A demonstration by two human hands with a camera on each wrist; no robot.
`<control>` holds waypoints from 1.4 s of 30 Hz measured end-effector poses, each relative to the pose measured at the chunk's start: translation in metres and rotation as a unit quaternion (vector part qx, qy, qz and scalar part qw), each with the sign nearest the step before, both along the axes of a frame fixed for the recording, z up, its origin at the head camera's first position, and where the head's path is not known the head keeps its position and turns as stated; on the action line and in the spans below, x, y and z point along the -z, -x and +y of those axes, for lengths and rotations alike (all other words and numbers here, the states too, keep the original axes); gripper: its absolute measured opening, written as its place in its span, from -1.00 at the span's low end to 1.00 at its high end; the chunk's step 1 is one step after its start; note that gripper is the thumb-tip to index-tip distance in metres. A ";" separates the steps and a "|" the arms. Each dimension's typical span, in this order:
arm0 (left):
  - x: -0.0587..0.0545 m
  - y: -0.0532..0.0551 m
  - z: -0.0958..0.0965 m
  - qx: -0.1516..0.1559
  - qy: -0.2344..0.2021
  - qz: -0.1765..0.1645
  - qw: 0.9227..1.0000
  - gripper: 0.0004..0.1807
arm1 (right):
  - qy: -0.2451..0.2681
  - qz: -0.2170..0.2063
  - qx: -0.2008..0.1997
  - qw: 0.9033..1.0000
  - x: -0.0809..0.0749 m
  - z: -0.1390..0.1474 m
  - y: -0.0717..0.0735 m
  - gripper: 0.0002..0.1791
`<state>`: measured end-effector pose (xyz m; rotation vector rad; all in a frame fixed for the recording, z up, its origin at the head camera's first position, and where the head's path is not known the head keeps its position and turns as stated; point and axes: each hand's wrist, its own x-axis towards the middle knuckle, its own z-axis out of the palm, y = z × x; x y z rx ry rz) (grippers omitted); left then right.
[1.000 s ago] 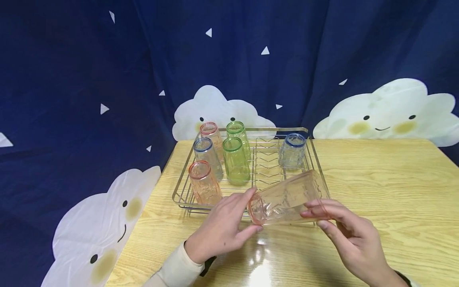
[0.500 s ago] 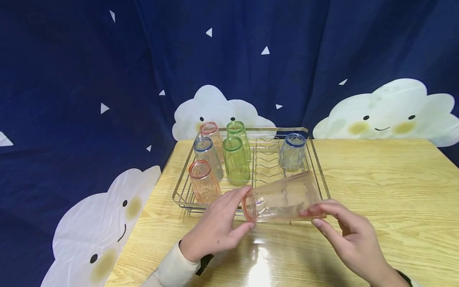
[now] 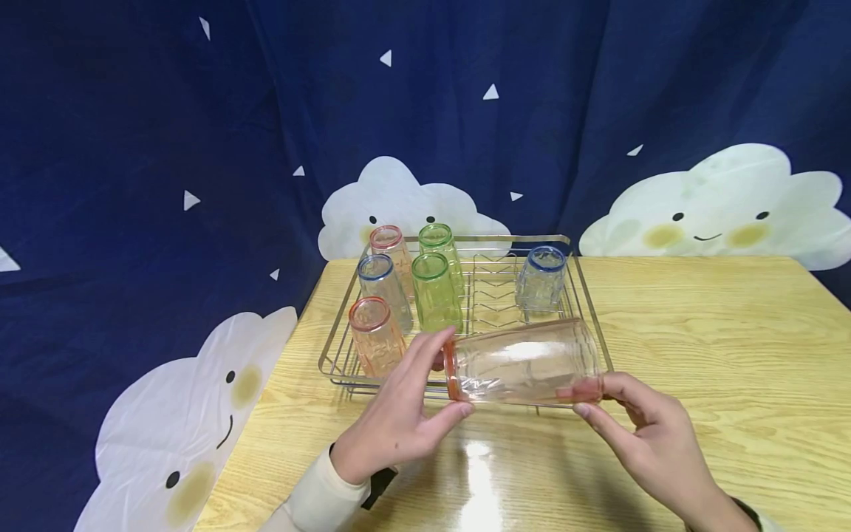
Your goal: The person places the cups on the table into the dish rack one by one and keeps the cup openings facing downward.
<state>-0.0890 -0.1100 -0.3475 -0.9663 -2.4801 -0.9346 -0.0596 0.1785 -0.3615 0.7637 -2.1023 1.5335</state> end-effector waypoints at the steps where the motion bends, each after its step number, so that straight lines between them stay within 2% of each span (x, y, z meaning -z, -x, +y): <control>1: -0.001 -0.001 0.000 -0.004 -0.004 -0.006 1.000 -0.05 | 0.005 0.001 -0.004 1.000 0.000 0.000 0.000 -0.61; 7: -0.005 -0.001 0.004 -0.025 -0.030 -0.029 0.999 -0.07 | -0.013 -0.019 -0.002 1.000 0.003 -0.002 0.002 -0.61; 12: -0.010 0.000 0.004 -0.016 -0.061 -0.029 0.998 -0.12 | -0.023 -0.019 0.003 1.000 0.004 -0.003 0.004 -0.58; 15: -0.011 0.002 0.003 0.006 -0.087 -0.006 0.996 -0.13 | -0.053 0.000 0.007 0.999 0.002 -0.003 0.005 -0.56; 19: -0.015 0.005 0.001 0.032 -0.119 0.048 0.991 -0.15 | -0.105 0.025 0.019 0.994 0.000 -0.003 0.006 -0.48; 24: -0.023 0.009 -0.005 0.031 -0.133 0.087 0.987 -0.23 | -0.145 0.033 0.019 0.989 -0.001 -0.002 0.007 -0.40; 30: -0.034 0.012 -0.011 0.001 -0.149 0.103 0.983 -0.25 | -0.165 0.042 -0.003 0.985 -0.001 0.002 0.008 -0.38; 38: -0.045 0.020 -0.025 -0.058 -0.172 0.079 0.980 -0.17 | -0.185 0.060 -0.020 0.981 -0.002 0.007 0.007 -0.36; 42: -0.047 0.025 -0.029 -0.077 -0.166 0.086 0.979 -0.19 | -0.184 0.078 -0.027 0.979 0.001 0.009 0.009 -0.36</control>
